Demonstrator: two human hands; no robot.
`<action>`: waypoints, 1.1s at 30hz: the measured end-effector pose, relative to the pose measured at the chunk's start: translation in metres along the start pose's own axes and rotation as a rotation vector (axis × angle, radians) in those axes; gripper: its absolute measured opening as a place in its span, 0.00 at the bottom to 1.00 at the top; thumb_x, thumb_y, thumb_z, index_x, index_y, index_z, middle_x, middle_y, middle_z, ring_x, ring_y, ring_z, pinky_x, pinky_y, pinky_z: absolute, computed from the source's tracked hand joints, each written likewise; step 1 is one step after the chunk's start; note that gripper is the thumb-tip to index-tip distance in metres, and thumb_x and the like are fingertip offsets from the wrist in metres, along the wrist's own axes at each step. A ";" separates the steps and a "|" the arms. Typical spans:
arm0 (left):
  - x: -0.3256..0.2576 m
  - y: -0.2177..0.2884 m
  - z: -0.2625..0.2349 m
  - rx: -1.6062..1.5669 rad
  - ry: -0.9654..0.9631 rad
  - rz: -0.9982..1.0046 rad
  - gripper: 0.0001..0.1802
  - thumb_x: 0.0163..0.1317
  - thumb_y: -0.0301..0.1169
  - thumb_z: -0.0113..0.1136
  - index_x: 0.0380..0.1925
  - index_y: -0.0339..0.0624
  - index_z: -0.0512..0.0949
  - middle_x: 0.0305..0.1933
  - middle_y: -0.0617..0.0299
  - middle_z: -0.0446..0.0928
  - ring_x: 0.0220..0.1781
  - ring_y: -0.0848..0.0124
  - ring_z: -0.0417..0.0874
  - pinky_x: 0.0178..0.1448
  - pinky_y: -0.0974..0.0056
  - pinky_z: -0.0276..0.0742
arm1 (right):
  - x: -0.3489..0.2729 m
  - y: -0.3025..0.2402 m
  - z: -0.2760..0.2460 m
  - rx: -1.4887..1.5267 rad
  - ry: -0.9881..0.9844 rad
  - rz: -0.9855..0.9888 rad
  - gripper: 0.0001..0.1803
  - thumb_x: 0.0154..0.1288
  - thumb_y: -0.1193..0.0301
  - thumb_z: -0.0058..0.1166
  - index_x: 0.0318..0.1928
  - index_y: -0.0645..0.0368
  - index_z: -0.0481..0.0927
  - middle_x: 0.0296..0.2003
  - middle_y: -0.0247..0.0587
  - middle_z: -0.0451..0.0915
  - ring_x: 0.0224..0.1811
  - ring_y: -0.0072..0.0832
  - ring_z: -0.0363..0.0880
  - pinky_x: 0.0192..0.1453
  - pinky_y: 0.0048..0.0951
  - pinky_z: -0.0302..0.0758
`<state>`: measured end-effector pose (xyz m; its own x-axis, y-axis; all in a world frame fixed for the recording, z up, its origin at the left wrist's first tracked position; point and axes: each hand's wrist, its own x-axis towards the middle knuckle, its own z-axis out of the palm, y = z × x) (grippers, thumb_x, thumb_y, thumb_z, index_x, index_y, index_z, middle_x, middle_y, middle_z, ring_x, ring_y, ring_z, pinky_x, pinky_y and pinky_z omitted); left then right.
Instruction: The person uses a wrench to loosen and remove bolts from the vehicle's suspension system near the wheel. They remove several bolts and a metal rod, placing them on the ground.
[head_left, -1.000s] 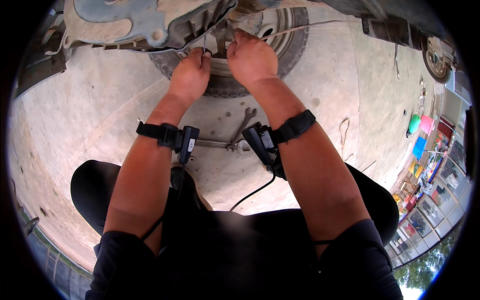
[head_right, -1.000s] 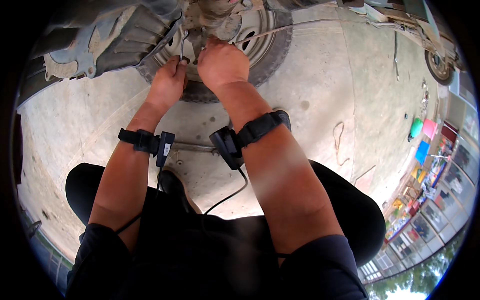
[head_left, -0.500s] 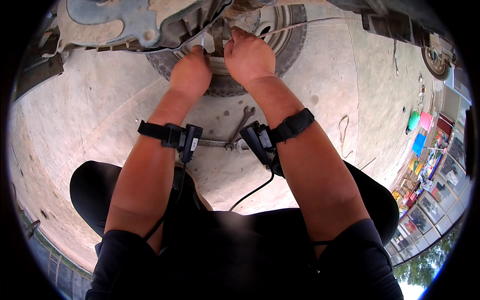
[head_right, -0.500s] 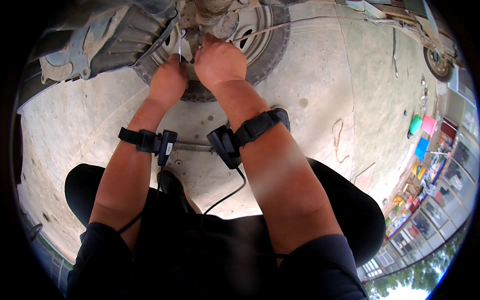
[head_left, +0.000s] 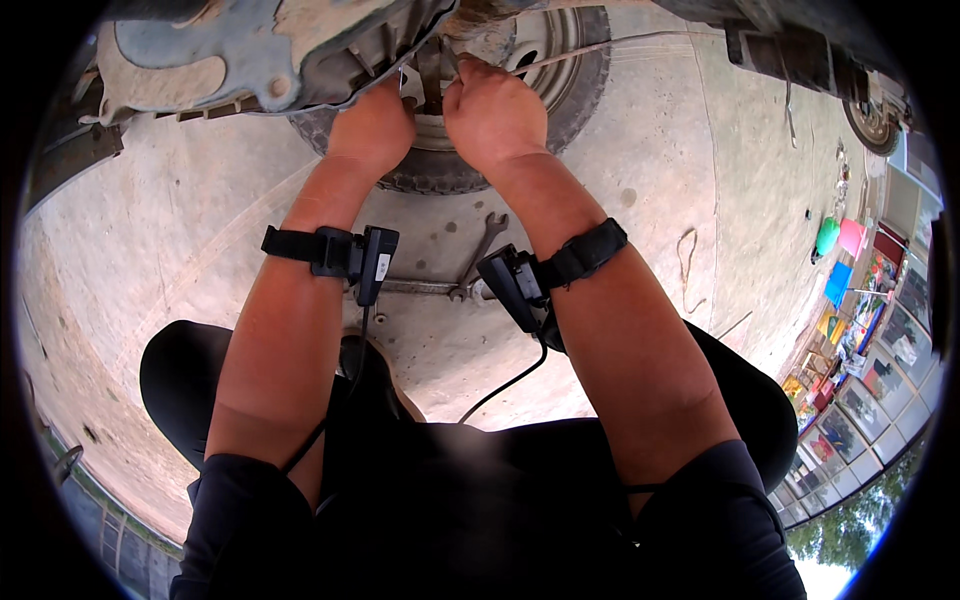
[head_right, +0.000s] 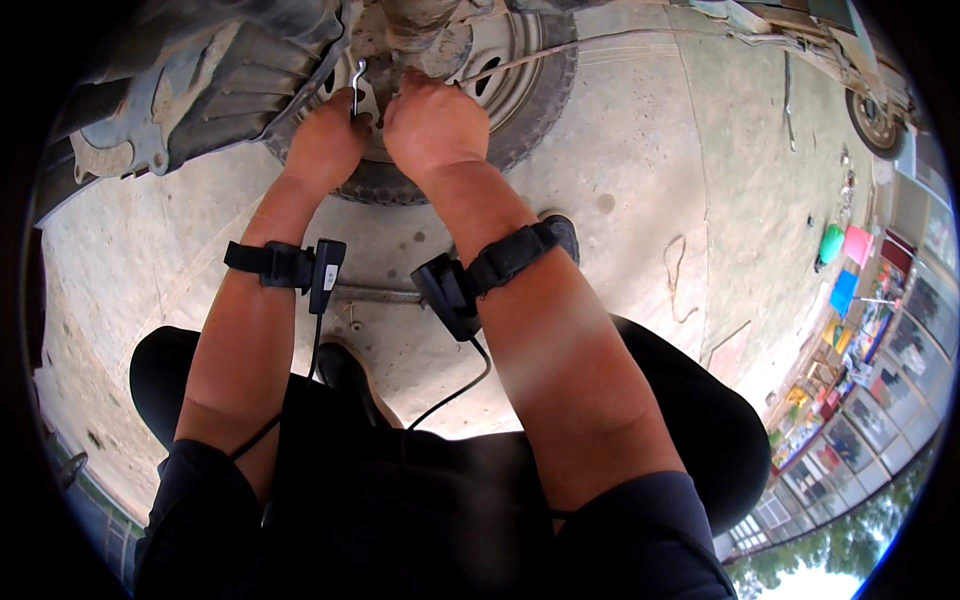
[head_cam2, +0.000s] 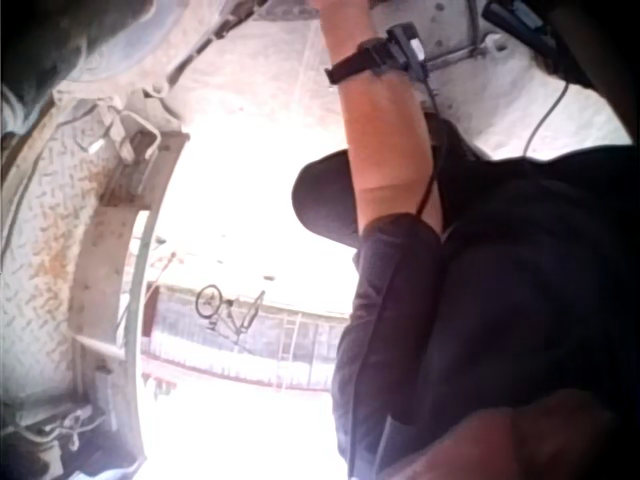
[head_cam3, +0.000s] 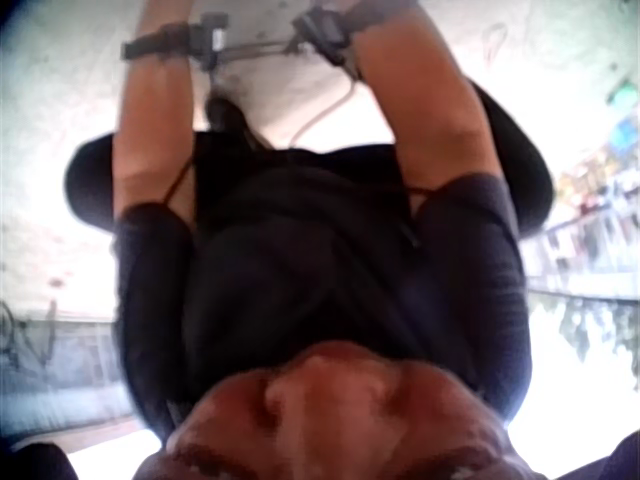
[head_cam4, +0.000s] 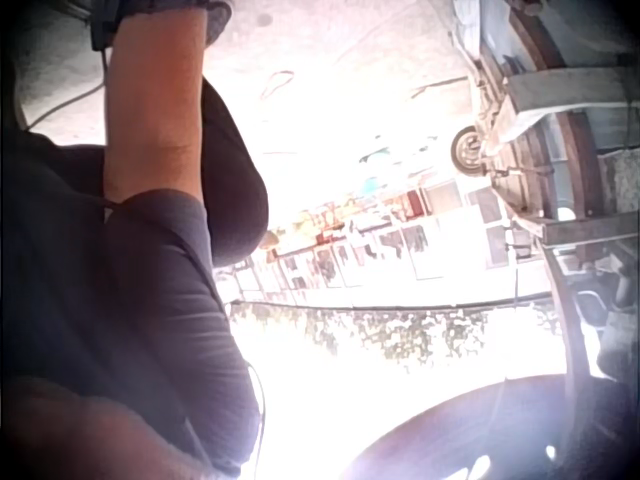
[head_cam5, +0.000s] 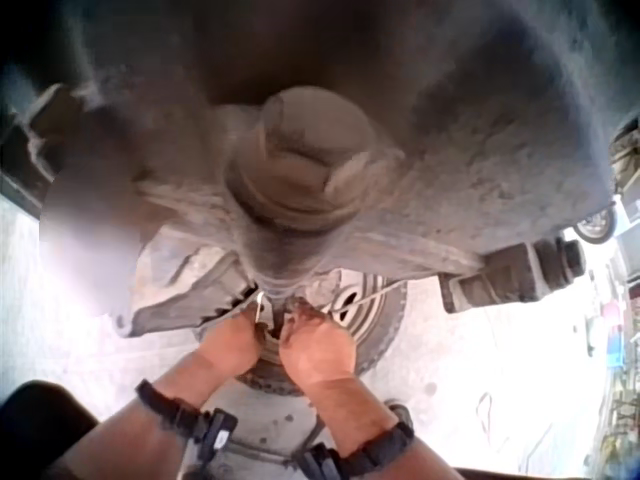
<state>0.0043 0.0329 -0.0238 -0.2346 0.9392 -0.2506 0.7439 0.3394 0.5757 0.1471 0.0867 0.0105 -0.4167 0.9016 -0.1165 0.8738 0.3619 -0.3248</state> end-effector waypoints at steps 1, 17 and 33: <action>0.002 0.000 0.001 -0.005 -0.020 -0.011 0.16 0.64 0.34 0.58 0.46 0.34 0.75 0.40 0.37 0.82 0.46 0.40 0.82 0.49 0.43 0.76 | 0.001 0.002 0.002 0.001 0.004 -0.003 0.11 0.69 0.62 0.48 0.42 0.55 0.78 0.38 0.47 0.86 0.42 0.45 0.86 0.41 0.46 0.82; 0.007 0.011 -0.044 -1.106 -0.407 -0.413 0.15 0.72 0.37 0.56 0.47 0.37 0.76 0.28 0.66 0.77 0.21 0.79 0.72 0.21 0.70 0.64 | -0.006 -0.003 -0.001 0.027 -0.079 0.054 0.18 0.67 0.65 0.49 0.54 0.57 0.78 0.38 0.50 0.87 0.41 0.45 0.87 0.41 0.45 0.83; 0.016 -0.004 -0.044 -1.947 -0.493 -0.566 0.18 0.72 0.38 0.54 0.50 0.34 0.74 0.31 0.68 0.73 0.24 0.79 0.69 0.19 0.76 0.58 | -0.012 0.009 0.016 0.041 -0.125 0.131 0.23 0.72 0.64 0.45 0.66 0.48 0.74 0.41 0.50 0.86 0.42 0.49 0.85 0.46 0.49 0.81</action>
<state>-0.0297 0.0492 0.0039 0.2455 0.7596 -0.6023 -0.8854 0.4287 0.1798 0.1555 0.0755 -0.0058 -0.3297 0.9031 -0.2753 0.9130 0.2307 -0.3366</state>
